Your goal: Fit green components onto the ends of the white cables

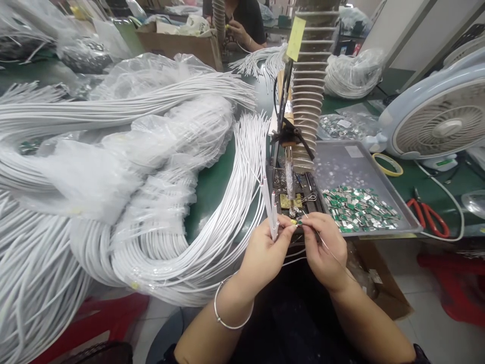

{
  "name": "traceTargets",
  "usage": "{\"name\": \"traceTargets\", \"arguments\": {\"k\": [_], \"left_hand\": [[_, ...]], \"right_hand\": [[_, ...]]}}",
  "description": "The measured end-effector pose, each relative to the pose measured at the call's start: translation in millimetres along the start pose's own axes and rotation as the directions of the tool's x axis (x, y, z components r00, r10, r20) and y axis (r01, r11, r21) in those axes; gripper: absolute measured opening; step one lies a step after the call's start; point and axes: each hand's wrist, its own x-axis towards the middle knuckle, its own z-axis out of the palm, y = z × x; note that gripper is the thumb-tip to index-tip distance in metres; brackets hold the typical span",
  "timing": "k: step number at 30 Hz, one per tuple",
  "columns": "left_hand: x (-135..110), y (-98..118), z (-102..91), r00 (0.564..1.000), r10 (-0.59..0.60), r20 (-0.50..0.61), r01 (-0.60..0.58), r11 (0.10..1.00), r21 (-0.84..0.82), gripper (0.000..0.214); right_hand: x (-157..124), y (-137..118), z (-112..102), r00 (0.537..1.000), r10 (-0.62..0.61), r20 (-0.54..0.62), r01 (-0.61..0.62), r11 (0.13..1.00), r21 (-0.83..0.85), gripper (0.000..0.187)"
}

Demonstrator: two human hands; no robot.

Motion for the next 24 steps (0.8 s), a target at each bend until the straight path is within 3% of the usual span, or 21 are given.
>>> {"name": "traceTargets", "arguments": {"k": [4,9,17,24], "left_hand": [[0.9,2.7,0.8,0.999,-0.017,0.037,0.018,0.999,-0.026,0.009],[1.7,8.3,3.3,0.999,-0.041,0.01,0.041,0.999,-0.008,0.01],[3.9,11.1,5.4,0.998,-0.029,-0.064,0.032,0.999,0.035,0.006],[6.3,8.0,2.7,0.996,0.008,-0.093,0.004,0.991,0.134,0.006]], "right_hand": [[-2.4,0.2,0.3,1.0,-0.001,0.017,0.001,1.0,0.008,0.026],[-7.3,0.2,1.5,0.988,0.133,-0.084,-0.13,0.991,0.041,0.025],[-5.5,4.0,2.0,0.995,0.07,-0.077,-0.058,0.987,0.15,0.021],[1.5,1.6,5.1,0.996,0.034,-0.078,-0.023,0.99,0.142,0.02]]}}
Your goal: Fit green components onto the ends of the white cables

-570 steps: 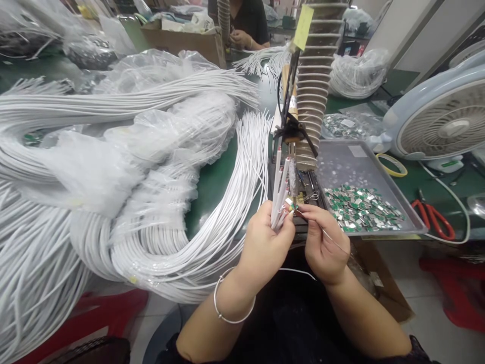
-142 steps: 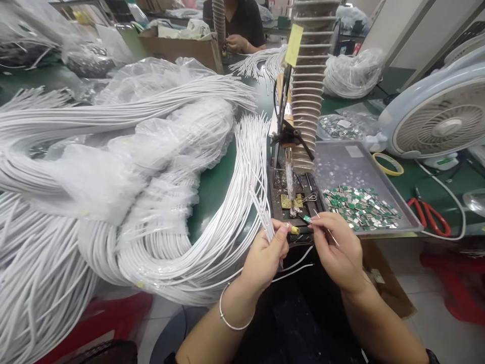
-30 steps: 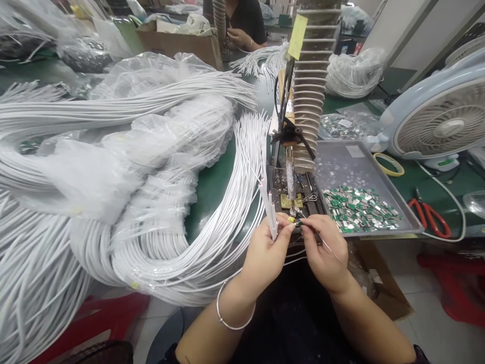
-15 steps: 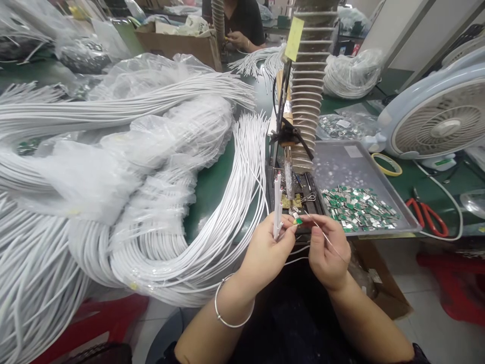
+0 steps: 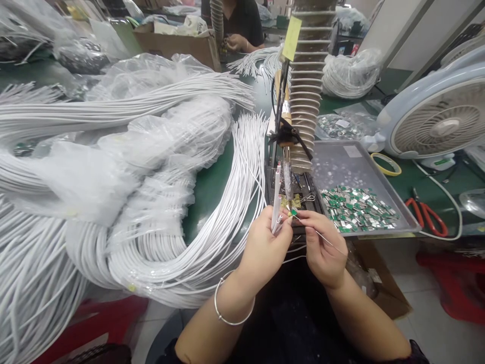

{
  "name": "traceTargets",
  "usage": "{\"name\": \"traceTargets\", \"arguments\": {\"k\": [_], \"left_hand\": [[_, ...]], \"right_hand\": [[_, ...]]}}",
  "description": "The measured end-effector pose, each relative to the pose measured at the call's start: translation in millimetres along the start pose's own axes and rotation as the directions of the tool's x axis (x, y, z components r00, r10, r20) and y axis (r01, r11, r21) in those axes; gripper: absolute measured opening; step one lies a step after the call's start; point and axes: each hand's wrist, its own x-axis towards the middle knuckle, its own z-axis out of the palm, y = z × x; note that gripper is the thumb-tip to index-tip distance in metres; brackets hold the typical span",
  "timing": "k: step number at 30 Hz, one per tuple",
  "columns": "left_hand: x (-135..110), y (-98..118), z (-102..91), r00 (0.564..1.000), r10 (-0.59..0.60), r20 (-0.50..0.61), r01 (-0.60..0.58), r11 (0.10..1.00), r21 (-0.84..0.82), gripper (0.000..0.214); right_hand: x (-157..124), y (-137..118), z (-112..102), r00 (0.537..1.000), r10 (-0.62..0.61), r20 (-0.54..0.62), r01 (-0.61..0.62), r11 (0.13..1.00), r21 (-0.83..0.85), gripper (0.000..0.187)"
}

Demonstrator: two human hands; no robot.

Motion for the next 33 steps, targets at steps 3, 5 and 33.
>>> {"name": "traceTargets", "arguments": {"k": [3,5,33], "left_hand": [[0.8,0.0,-1.4,1.0,0.012,-0.013,-0.011,0.999,0.03,0.006],[1.1,1.1,-2.2,1.0,0.016,-0.022,-0.015,0.999,0.041,0.007],[-2.8,6.4,-6.2,0.997,0.064,-0.04,-0.063,0.998,0.021,0.003]], "right_hand": [[2.7,-1.3,1.5,1.0,-0.016,-0.002,0.016,1.0,-0.006,0.019],[4.0,-1.5,2.5,1.0,-0.021,-0.003,0.021,1.0,-0.009,0.019],[6.9,-4.5,3.5,1.0,-0.008,0.0,0.008,1.0,0.017,0.019]]}}
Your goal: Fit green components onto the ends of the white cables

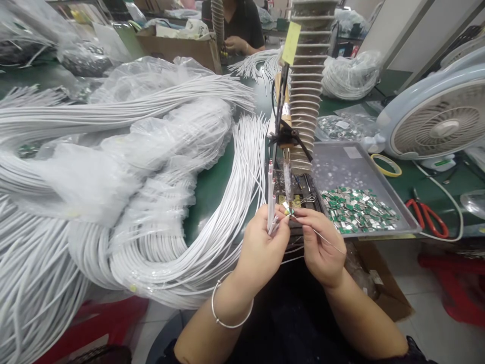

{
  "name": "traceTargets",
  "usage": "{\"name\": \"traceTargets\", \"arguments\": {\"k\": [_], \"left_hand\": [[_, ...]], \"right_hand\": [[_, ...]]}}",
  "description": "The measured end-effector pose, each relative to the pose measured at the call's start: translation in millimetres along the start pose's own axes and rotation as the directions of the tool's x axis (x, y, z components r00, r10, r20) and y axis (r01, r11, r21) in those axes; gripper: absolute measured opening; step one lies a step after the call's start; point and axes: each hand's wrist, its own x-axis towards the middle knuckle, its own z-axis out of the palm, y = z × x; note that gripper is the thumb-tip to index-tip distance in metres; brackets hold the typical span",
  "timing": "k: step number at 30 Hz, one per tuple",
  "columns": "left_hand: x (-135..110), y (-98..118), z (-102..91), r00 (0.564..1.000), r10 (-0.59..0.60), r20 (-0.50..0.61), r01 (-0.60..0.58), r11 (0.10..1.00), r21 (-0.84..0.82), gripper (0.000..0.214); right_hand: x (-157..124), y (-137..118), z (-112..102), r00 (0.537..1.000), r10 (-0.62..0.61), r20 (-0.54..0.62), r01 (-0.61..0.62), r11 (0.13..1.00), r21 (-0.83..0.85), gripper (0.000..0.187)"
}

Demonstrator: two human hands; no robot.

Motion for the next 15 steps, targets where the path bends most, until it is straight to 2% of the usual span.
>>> {"name": "traceTargets", "arguments": {"k": [8,15], "left_hand": [[-2.1,-6.5,3.6,1.0,0.018,0.007,-0.018,0.999,-0.032,0.005],[-0.5,-5.2,2.6,1.0,-0.022,0.003,0.022,1.0,-0.012,0.004]], "right_hand": [[-4.0,-0.4,-0.2,1.0,-0.003,0.025,0.002,1.0,0.022,0.02],[-1.7,1.0,0.3,1.0,-0.006,0.021,0.006,1.0,-0.007,0.02]]}}
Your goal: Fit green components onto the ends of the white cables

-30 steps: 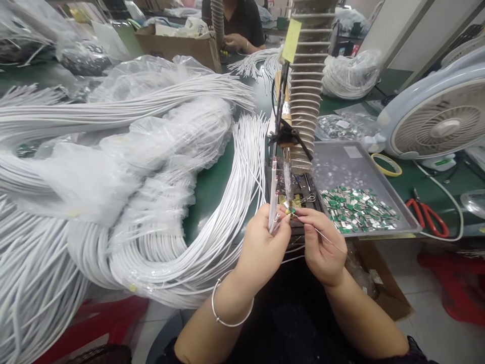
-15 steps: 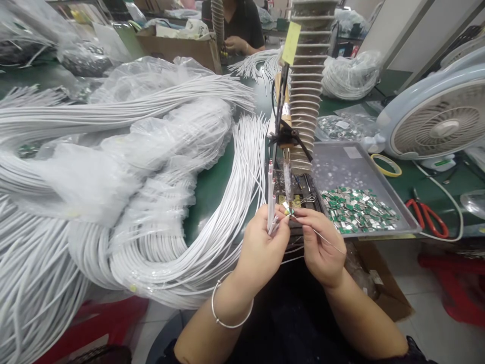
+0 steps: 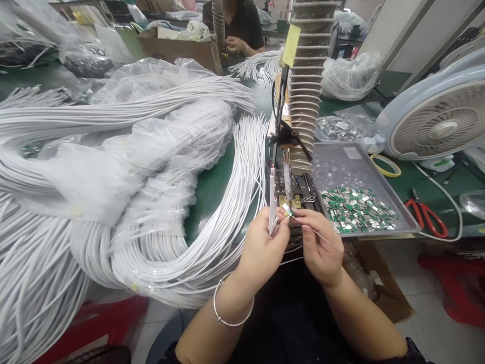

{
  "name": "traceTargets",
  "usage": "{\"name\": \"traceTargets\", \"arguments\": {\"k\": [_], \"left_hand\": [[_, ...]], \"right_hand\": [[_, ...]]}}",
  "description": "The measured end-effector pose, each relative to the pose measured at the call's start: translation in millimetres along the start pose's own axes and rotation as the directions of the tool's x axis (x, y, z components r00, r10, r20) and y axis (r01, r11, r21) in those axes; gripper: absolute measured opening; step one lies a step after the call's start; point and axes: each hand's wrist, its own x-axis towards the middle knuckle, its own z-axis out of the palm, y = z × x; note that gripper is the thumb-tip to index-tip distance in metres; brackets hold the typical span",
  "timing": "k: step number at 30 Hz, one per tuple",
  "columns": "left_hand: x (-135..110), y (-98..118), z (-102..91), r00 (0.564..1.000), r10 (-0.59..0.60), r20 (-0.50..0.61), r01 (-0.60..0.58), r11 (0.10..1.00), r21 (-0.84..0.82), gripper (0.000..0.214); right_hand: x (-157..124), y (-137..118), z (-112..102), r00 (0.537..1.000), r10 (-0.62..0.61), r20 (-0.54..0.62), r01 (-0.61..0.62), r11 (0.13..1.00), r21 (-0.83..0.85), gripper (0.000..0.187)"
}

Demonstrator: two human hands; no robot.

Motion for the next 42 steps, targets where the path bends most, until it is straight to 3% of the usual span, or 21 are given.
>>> {"name": "traceTargets", "arguments": {"k": [17,31,37,42], "left_hand": [[0.7,7.8,-1.9,1.0,0.029,-0.002,-0.029,0.999,0.043,0.002],[-1.1,-3.0,-0.9,0.999,0.017,0.041,-0.018,1.0,0.017,0.007],[-5.5,-11.4,-5.3,0.98,0.064,0.191,-0.041,0.992,-0.122,0.009],[-10.3,-19.0,-11.1,0.92,-0.038,0.391,0.148,0.955,-0.255,0.023]], "right_hand": [[4.6,-2.4,1.3,1.0,0.007,-0.01,-0.007,0.999,0.032,0.022],[-2.8,-1.0,-0.4,0.999,0.034,0.015,-0.034,0.999,0.026,0.021],[-7.3,-1.9,-4.7,0.999,0.04,0.031,-0.04,0.999,0.006,0.022],[-13.2,-2.1,-13.5,0.996,0.019,0.082,-0.019,1.0,0.006,0.023]]}}
